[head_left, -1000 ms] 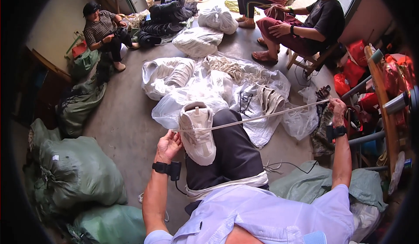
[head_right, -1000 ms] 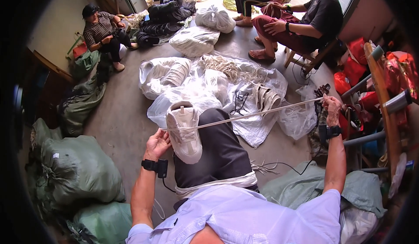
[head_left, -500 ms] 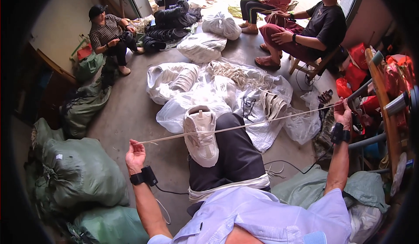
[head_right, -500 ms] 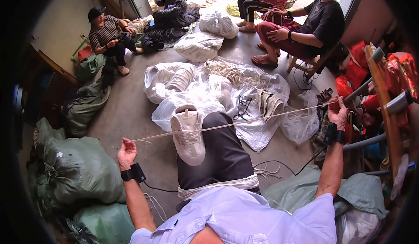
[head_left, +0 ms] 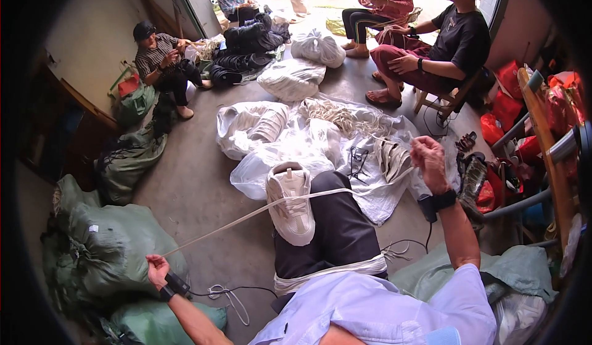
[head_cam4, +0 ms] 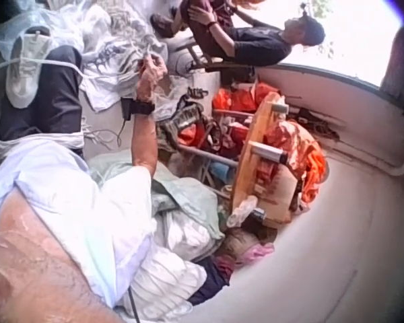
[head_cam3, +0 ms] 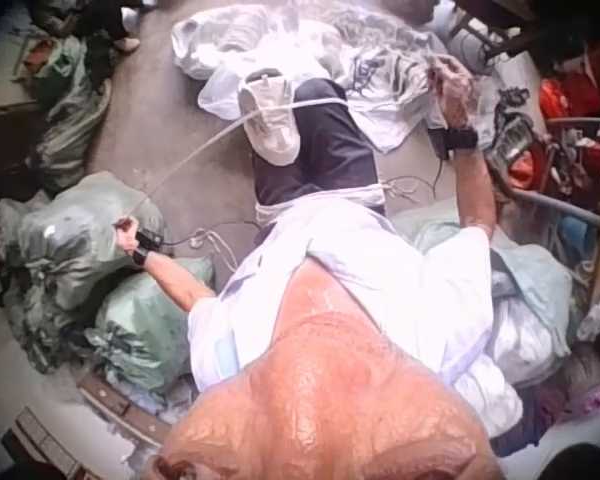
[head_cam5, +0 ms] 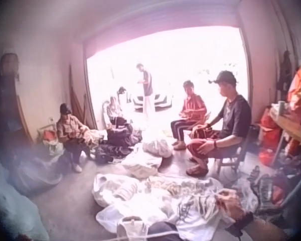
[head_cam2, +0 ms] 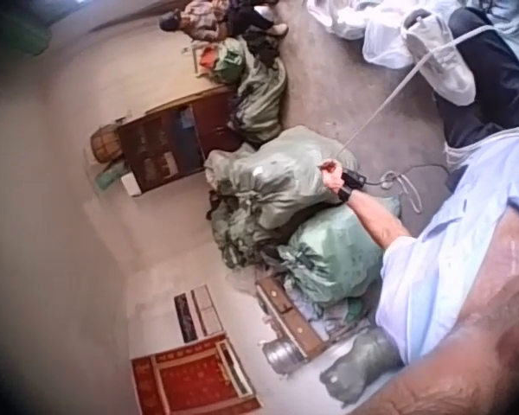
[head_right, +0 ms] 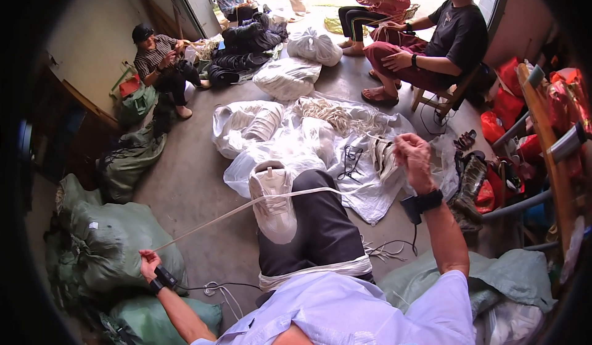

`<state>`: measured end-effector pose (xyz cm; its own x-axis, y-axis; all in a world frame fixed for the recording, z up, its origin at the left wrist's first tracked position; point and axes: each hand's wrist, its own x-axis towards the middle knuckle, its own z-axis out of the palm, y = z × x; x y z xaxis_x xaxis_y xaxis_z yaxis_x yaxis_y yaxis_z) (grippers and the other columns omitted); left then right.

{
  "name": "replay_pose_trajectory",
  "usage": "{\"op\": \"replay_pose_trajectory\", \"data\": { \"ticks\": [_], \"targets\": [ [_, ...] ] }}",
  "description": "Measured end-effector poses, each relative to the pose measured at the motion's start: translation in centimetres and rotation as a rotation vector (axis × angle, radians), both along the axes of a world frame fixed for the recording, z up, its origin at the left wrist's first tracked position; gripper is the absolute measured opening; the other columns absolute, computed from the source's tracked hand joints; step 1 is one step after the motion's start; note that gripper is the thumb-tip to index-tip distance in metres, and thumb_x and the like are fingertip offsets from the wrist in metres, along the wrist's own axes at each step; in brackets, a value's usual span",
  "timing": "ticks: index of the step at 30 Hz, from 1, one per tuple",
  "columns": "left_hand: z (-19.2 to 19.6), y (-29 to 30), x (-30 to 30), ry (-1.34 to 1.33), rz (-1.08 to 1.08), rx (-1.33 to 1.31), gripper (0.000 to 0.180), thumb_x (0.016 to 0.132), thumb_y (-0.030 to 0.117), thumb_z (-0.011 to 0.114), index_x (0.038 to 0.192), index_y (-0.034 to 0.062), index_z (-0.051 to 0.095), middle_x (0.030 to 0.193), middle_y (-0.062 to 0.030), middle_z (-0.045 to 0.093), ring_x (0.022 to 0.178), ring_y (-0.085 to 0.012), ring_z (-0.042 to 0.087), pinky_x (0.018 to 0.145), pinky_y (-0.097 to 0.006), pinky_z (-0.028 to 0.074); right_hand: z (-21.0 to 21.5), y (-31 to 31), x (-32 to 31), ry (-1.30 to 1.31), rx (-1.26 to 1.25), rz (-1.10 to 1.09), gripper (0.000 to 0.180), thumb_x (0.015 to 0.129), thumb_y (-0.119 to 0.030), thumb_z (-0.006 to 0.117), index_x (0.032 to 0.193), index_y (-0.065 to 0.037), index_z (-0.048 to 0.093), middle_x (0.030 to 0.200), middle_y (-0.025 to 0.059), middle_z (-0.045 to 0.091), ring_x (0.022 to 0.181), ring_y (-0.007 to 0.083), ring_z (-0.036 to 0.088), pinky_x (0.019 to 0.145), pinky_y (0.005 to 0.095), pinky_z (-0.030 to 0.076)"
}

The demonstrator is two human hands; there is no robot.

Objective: Manually lacing a white athletic shoe in a workshop setting.

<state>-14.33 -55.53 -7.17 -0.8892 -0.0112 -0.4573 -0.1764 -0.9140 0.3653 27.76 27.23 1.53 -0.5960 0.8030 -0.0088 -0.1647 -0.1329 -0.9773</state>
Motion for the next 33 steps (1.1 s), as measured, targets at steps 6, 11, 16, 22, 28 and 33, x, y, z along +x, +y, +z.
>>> {"op": "replay_pose_trajectory", "data": {
  "ticks": [6, 11, 16, 22, 28, 33],
  "targets": [
    [0.6, -2.2, 2.5, -0.054, 0.098, 0.03, 0.025, 0.102, 0.018, 0.051, 0.094, 0.0048, 0.069, 0.083, -0.0058, 0.071, 0.072, -0.0196, 0.065, 0.071, -0.034, 0.056, 1.0, -7.6, -6.4, -0.077, 0.06, 0.267, 0.01, 0.093, -0.008, 0.068, 0.098, 0.001, 0.07, 0.076, 0.0024, 0.068, 0.06, 0.0045, 0.056, 0.053, 0.0204, 0.044],
    [1.3, -1.8, 4.6, -0.026, 0.109, 0.034, 0.023, 0.103, 0.02, 0.052, 0.104, 0.0043, 0.069, 0.084, -0.0049, 0.07, 0.068, -0.017, 0.063, 0.066, -0.029, 0.056, -1.8, -11.4, -9.7, -0.102, 0.328, 0.428, 0.013, 0.091, -0.01, 0.068, 0.094, 0.002, 0.071, 0.078, 0.0017, 0.068, 0.071, 0.0081, 0.059, 0.065, 0.0261, 0.049],
    [1.6, -0.4, 6.1, 0.067, -0.015, -0.114, 0.022, 0.104, 0.022, 0.053, 0.102, 0.0049, 0.067, 0.081, -0.0018, 0.067, 0.063, -0.0124, 0.059, 0.059, -0.026, 0.053, -2.7, -15.0, -11.4, -0.145, 0.623, 0.466, 0.012, 0.085, -0.013, 0.07, 0.089, -0.002, 0.07, 0.078, 0.0116, 0.068, 0.073, 0.023, 0.066, 0.067, 0.0357, 0.051],
    [3.7, 14.5, 6.9, 0.075, -0.28, -0.507, 0.018, 0.106, 0.021, 0.051, 0.111, 0.0054, 0.06, 0.081, 0.0011, 0.054, 0.051, -0.0046, 0.034, 0.041, -0.02, 0.03, -4.9, -15.9, -12.7, -0.14, 0.992, 0.394, 0.007, 0.082, -0.01, 0.068, 0.085, -0.006, 0.063, 0.081, 0.0116, 0.064, 0.076, 0.0321, 0.065, 0.067, 0.0415, 0.05],
    [5.6, 29.5, 10.7, 0.188, -0.525, -0.744, 0.024, 0.099, 0.01, 0.061, 0.121, 0.002, 0.063, 0.09, -0.0002, 0.06, 0.056, -0.0032, 0.04, 0.047, -0.019, 0.033, -4.7, -16.7, -12.5, -0.133, 1.049, 0.464, 0.011, 0.082, -0.011, 0.07, 0.087, -0.005, 0.062, 0.081, 0.0114, 0.064, 0.074, 0.0315, 0.066, 0.067, 0.0411, 0.051],
    [6.4, 37.3, 13.8, 0.293, -0.69, -0.884, 0.022, 0.098, 0.011, 0.063, 0.116, -0.001, 0.065, 0.092, -0.0029, 0.067, 0.055, -0.002, 0.042, 0.048, -0.018, 0.033, -5.1, -16.3, -12.0, -0.154, 1.057, 0.528, 0.009, 0.084, -0.013, 0.065, 0.087, -0.006, 0.059, 0.08, 0.0109, 0.062, 0.073, 0.0315, 0.064, 0.065, 0.0409, 0.05]
  ]
}}
